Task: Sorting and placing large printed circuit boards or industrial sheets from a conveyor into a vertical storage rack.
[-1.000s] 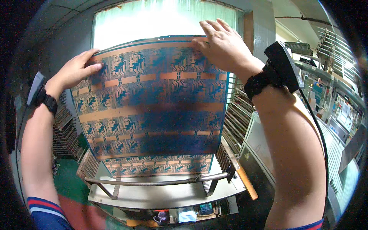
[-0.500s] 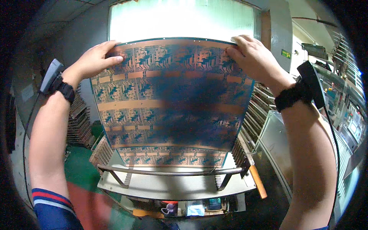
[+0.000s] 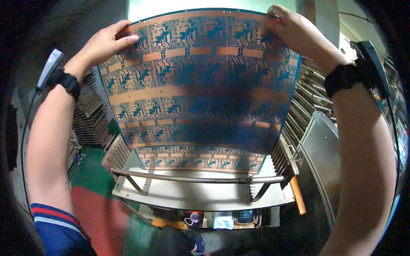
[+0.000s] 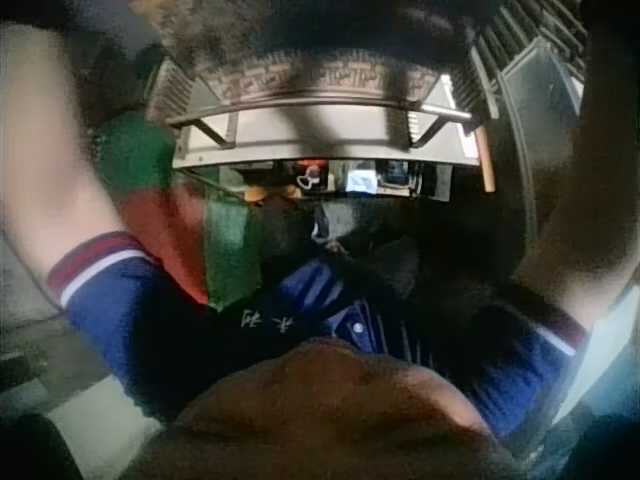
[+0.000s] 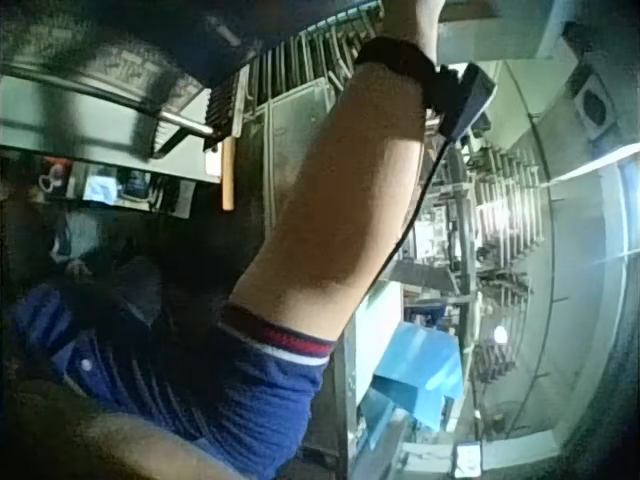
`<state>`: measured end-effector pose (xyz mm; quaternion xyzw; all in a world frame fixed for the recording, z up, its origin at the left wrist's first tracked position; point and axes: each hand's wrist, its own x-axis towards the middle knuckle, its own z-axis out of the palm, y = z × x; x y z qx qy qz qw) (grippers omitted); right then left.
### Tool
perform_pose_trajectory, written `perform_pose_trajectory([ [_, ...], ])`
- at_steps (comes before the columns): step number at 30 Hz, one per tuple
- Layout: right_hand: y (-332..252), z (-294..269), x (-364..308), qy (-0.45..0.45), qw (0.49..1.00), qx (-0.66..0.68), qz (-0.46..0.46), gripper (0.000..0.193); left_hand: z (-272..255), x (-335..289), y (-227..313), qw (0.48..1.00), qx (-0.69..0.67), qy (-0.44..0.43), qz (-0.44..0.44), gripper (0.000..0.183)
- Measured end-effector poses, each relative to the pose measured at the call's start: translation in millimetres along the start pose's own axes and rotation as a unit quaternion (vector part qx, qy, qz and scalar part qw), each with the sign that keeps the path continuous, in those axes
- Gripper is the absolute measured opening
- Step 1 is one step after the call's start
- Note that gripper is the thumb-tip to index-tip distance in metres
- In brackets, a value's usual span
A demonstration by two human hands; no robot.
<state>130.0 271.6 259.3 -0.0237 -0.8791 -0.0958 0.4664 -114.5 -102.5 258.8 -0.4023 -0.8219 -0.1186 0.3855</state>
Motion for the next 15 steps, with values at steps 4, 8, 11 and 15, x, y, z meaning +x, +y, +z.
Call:
perform_pose_trajectory([
  [4,3.0,0.6,-17.0,-0.061,0.998,0.003,-0.032,0.035,-1.3,-0.7,3.6,0.998,-0.019,-0.033,0.048,0.071],
  [8,4.7,-7.9,-16.6,-0.073,0.997,-0.004,-0.02,0.043,-8.3,-4.9,8.9,0.995,-0.066,-0.048,0.056,0.069],
  [11,-12.1,-6.3,-26.4,0.049,0.985,-0.15,-0.073,0.048,-14.9,-5.9,12.4,0.994,-0.072,-0.071,0.039,0.07],
  [15,-59.7,-0.7,-109.8,0.143,0.977,-0.068,-0.142,0.035,-6.5,-18.7,12.0,0.994,-0.065,-0.078,0.029,0.064],
])
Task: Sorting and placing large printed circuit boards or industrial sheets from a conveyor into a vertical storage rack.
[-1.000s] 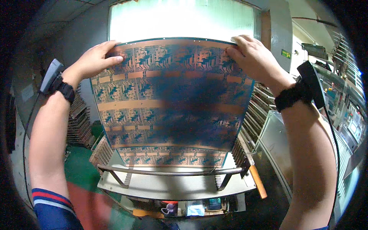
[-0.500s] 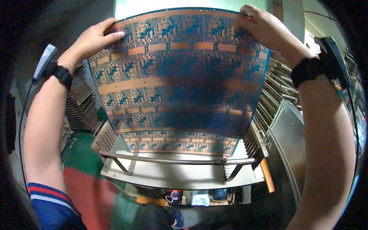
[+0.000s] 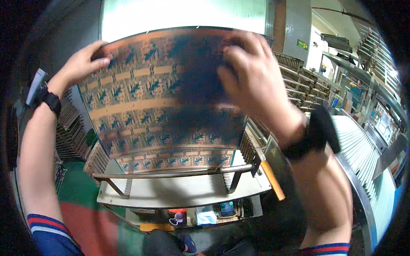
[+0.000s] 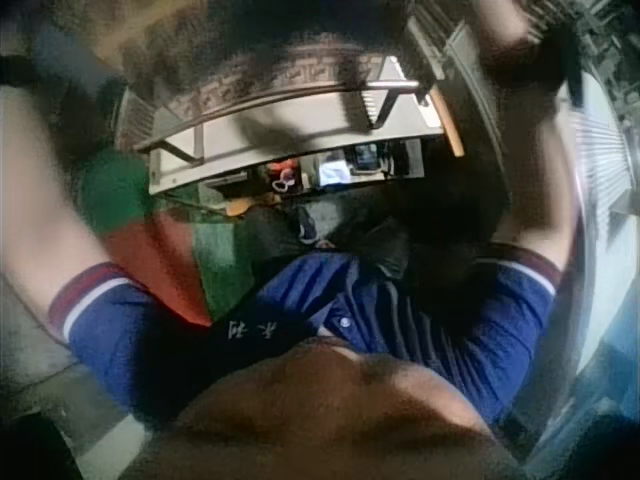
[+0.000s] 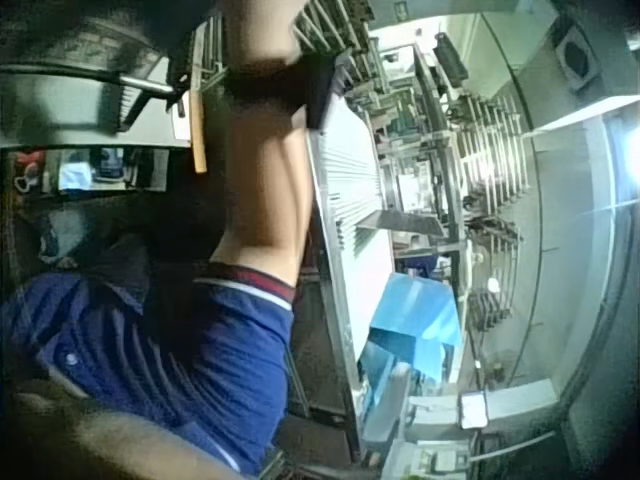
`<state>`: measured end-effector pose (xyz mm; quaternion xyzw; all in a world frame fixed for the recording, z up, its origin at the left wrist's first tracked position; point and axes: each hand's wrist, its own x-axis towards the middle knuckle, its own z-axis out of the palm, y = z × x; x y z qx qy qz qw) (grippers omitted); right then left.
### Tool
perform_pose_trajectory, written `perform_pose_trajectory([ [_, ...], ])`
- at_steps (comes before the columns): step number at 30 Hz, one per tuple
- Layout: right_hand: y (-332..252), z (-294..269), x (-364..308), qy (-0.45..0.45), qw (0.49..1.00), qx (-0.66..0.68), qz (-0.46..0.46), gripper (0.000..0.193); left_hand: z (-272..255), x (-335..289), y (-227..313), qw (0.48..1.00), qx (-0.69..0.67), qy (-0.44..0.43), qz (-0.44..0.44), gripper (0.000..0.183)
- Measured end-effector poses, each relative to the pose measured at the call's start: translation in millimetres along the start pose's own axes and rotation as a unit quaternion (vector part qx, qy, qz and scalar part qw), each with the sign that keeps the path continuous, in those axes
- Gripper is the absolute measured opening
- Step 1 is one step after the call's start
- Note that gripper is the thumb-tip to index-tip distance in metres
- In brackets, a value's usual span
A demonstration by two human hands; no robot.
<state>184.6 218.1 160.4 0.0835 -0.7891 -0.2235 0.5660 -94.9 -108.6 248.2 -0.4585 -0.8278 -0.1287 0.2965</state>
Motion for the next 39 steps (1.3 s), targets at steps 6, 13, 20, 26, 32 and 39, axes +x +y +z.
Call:
perform_pose_trajectory([
  [6,-90.1,-39.1,-100.3,-0.263,0.918,0.233,0.184,0.033,21.8,-20.2,-13.2,0.998,-0.067,-0.009,-0.011,0.068],
  [13,-121.9,-17.7,-138.4,-0.324,0.882,0.223,0.258,0.047,45.6,45.8,43.9,0.982,0.011,0.147,0.12,0.07],
  [20,-131.9,-2.2,-147.8,-0.297,0.907,0.15,0.259,0.042,92.3,83.3,117.6,0.991,-0.037,0.043,0.121,0.077],
  [26,-129.1,0.4,-155.8,-0.264,0.918,0.175,0.239,0.033,85.4,74.6,124.0,0.996,-0.006,0.008,0.093,0.076],
  [32,-128.4,-0.9,-156.8,-0.237,0.921,0.2,0.234,0.029,89.8,67.5,117.0,0.995,-0.064,0.013,0.079,0.084],
  [39,-118.9,-2.1,-154.4,-0.281,0.901,0.224,0.244,0.03,69.3,52.8,135.7,0.985,-0.12,-0.103,0.067,0.084],
])
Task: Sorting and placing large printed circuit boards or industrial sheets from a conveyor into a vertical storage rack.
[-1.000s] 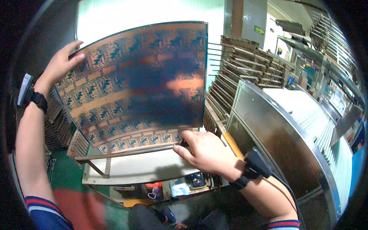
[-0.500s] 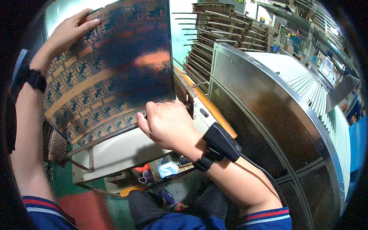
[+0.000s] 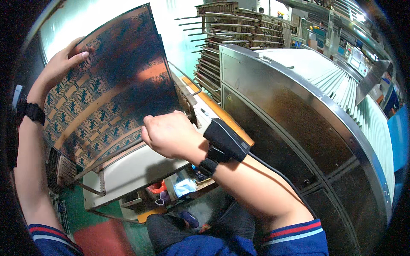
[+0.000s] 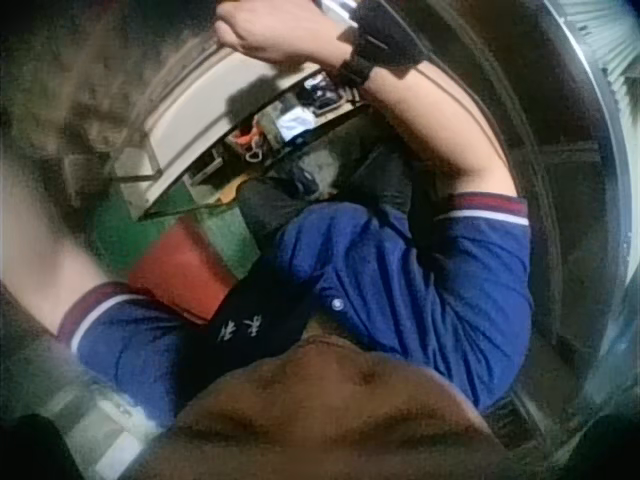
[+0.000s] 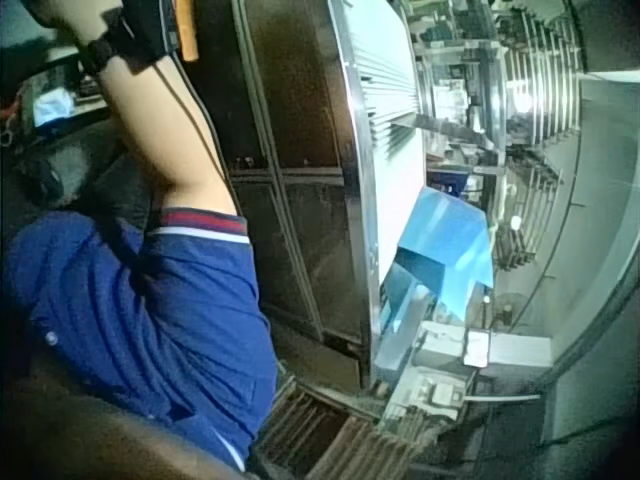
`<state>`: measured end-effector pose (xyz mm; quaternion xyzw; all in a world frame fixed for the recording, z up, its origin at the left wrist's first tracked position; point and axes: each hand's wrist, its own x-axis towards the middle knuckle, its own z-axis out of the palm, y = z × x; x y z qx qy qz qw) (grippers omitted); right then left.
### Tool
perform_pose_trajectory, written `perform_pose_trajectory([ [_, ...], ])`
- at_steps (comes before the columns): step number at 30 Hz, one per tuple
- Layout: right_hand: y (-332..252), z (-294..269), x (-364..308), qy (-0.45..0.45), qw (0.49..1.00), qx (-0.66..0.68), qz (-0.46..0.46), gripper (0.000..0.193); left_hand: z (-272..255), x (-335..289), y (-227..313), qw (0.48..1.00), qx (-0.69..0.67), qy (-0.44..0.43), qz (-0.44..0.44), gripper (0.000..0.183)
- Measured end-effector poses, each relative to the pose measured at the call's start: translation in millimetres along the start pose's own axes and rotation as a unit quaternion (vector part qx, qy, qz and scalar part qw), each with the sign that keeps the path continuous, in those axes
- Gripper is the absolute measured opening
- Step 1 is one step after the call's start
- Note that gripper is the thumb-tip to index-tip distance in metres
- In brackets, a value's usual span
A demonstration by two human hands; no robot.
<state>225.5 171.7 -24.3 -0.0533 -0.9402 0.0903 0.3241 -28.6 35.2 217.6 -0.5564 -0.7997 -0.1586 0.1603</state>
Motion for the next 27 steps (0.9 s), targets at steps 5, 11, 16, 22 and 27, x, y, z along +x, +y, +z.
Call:
perform_pose_trajectory([
  [5,3.8,-7.4,1.6,-0.034,0.997,0.059,0.038,0.031,1.1,-2.9,3.7,0.999,-0.041,0.002,0.021,0.08],
  [11,-3.0,-14.7,3.1,-0.055,0.994,0.079,0.049,0.03,2.2,-11.8,19.2,0.999,0.039,-0.007,0.019,0.078],
  [16,-4.4,-19.1,1.4,-0.052,0.995,0.085,0.029,0.028,31.9,-33.2,26.6,0.997,0.064,-0.02,0.044,0.087],
  [22,-3.4,-22.6,0.7,-0.077,0.991,0.103,0.031,0.027,64.8,-52.4,15.7,0.991,0.096,0.048,0.079,0.09],
  [27,2.1,-31.3,-2.8,-0.106,0.976,0.185,0.032,0.04,68.7,-38.3,18.8,0.992,0.112,0.041,0.036,0.085],
])
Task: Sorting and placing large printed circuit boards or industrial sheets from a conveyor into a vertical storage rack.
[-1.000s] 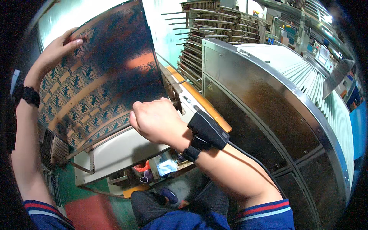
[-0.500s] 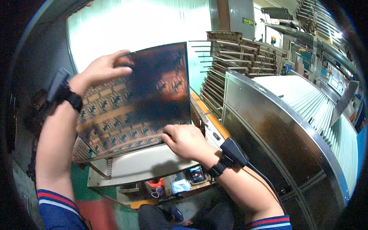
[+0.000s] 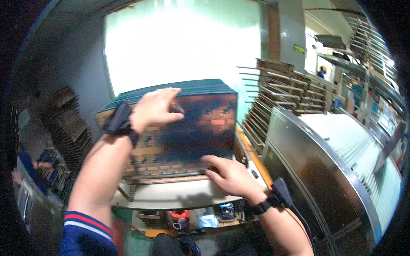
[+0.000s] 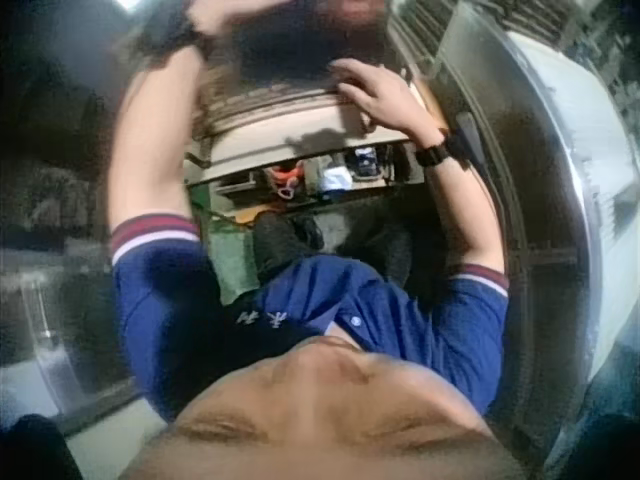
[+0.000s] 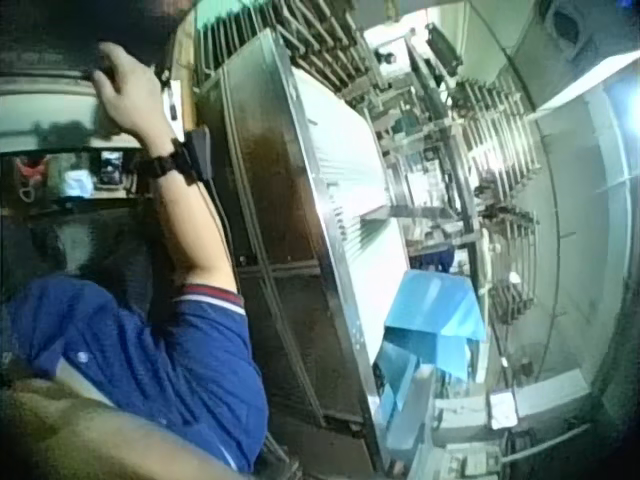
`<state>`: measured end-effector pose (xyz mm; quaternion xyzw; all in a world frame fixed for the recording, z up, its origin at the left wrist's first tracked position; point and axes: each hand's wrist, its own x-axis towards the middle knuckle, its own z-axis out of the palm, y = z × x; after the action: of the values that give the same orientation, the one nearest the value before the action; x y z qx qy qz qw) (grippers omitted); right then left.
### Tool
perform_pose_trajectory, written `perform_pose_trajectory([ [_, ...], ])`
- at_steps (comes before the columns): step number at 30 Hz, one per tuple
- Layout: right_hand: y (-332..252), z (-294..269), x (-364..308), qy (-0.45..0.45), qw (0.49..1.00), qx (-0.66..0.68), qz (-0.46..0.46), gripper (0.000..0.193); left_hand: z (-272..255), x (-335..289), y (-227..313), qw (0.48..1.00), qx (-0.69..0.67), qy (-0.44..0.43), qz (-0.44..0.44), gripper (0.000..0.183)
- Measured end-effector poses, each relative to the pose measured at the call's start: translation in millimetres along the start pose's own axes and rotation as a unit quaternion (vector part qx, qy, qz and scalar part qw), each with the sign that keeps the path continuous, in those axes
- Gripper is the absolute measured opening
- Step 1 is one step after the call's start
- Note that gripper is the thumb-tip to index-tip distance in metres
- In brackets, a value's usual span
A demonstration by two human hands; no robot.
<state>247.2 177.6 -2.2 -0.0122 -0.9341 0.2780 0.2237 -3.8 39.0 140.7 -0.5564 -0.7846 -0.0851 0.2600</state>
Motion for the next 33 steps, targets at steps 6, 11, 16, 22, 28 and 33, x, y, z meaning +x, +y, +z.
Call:
perform_pose_trajectory([
  [6,-2.2,-14.1,3.8,-0.042,0.998,0.023,-0.032,0.034,-11.0,-14.4,3.1,0.999,-0.007,0.017,0.048,0.07],
  [11,-11.1,-19.9,10.9,-0.052,0.999,-0.005,-0.013,0.032,-20.0,-35.7,-7.2,0.999,-0.024,0.03,0.018,0.066],
  [16,-16.2,-20.5,14.2,-0.047,0.999,0.004,0.017,0.03,2.3,-50.9,-7.3,0.994,0.014,0.104,0.03,0.069],
  [22,-9.5,-15.2,15.9,-0.052,0.998,0.004,0.03,0.024,13.5,-64.6,-5.0,0.982,0.037,0.179,0.048,0.076],
  [28,-19.9,-20.3,7.2,-0.031,0.987,-0.15,-0.059,0.037,8.6,-41.2,-11.8,0.976,-0.033,0.195,0.095,0.064],
  [33,-8.0,-106.4,-53.6,0.137,0.953,-0.227,-0.147,0.045,25.8,-38.7,-15.8,0.964,0.023,0.236,0.123,0.068],
])
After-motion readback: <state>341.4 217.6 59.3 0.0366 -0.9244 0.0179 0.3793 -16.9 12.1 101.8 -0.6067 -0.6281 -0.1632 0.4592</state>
